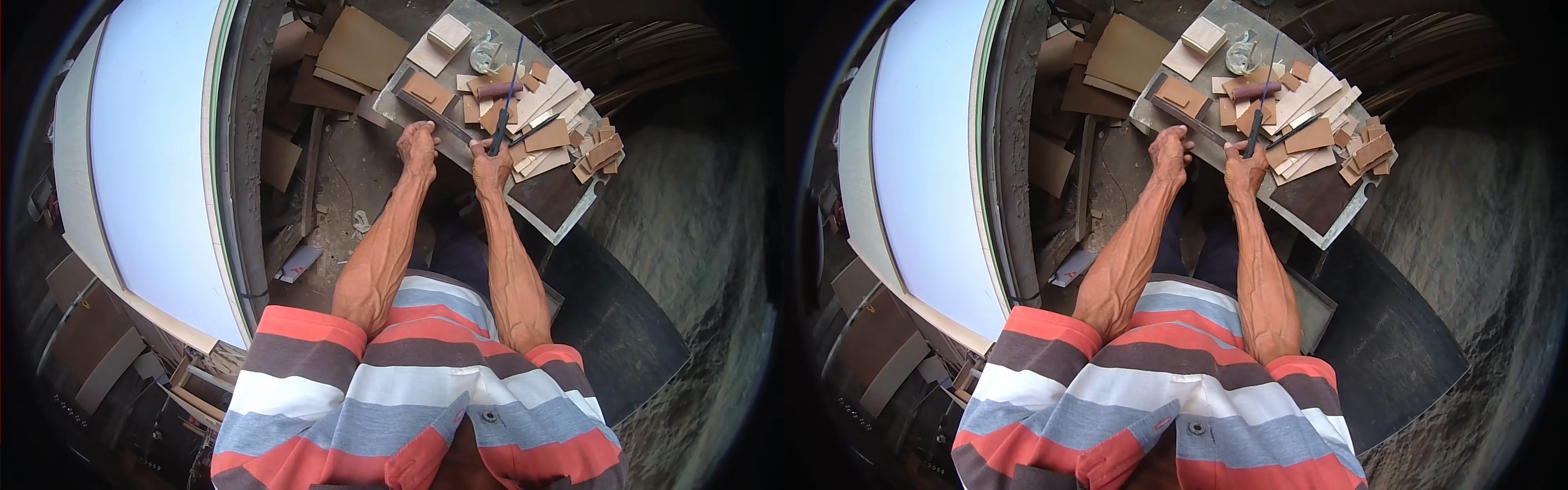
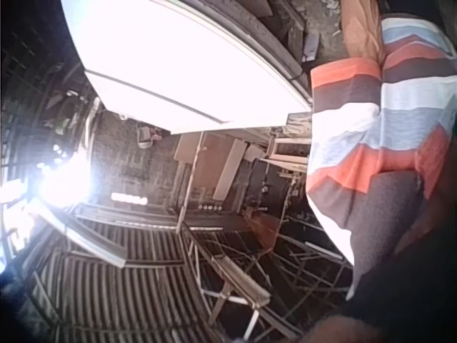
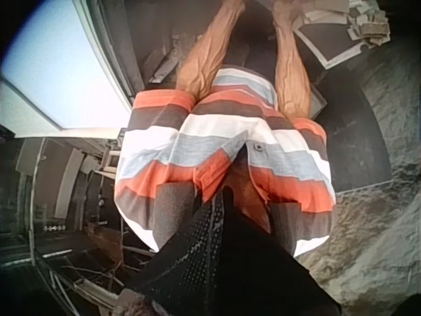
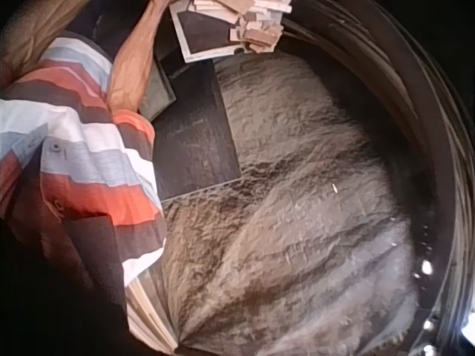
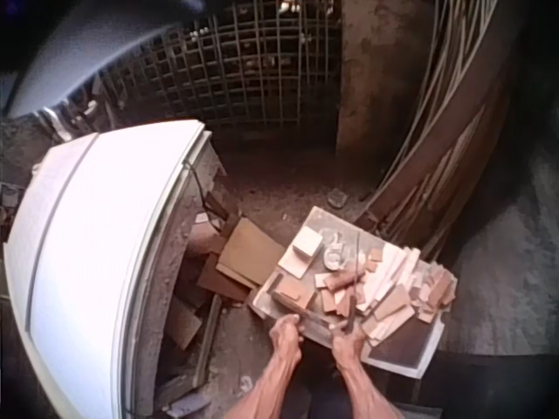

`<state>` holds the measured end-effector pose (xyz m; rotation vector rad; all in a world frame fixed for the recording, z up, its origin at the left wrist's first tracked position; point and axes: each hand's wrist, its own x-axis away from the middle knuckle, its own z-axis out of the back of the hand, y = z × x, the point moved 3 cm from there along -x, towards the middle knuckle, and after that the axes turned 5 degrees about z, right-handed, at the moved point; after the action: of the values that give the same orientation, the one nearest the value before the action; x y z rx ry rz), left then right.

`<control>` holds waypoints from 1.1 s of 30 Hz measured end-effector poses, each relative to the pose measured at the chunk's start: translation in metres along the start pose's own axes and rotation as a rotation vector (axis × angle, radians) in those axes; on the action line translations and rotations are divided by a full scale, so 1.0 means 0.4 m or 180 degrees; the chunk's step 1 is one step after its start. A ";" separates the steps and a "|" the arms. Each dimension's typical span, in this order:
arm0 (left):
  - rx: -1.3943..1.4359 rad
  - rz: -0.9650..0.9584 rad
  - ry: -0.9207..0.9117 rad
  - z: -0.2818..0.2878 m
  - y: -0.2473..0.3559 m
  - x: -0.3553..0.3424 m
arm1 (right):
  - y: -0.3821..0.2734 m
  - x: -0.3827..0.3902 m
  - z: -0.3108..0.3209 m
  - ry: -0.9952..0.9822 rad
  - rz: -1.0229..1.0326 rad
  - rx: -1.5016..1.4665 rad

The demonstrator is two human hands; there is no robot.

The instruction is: The person uses a hand saw to cut small wooden pieces on a workbench. They repeatedly position the wood, saw through it, and then inspect the cut pieces, occasionally sanding them with a sanding block.

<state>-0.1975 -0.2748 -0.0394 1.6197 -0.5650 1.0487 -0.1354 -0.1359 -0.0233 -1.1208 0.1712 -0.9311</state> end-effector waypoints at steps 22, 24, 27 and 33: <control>-0.0487 -0.0326 -0.0236 0.017 0.080 -0.031 | -0.016 0.000 -0.002 0.0122 -0.0086 -0.0026; -0.0605 -0.0248 -0.0300 0.015 0.067 -0.028 | -0.014 -0.003 -0.005 0.0156 -0.0063 -0.0019; -0.0775 -0.0174 -0.0394 0.014 0.039 -0.030 | -0.010 -0.008 -0.008 0.0209 -0.0035 -0.0064; -0.0685 -0.0179 -0.0349 0.008 0.015 -0.024 | -0.009 -0.009 -0.010 0.0257 -0.0152 -0.0204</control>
<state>-0.2061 -0.2814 -0.0447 1.5000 -0.6780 0.8316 -0.1422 -0.1366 -0.0233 -1.1512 0.2425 -1.0200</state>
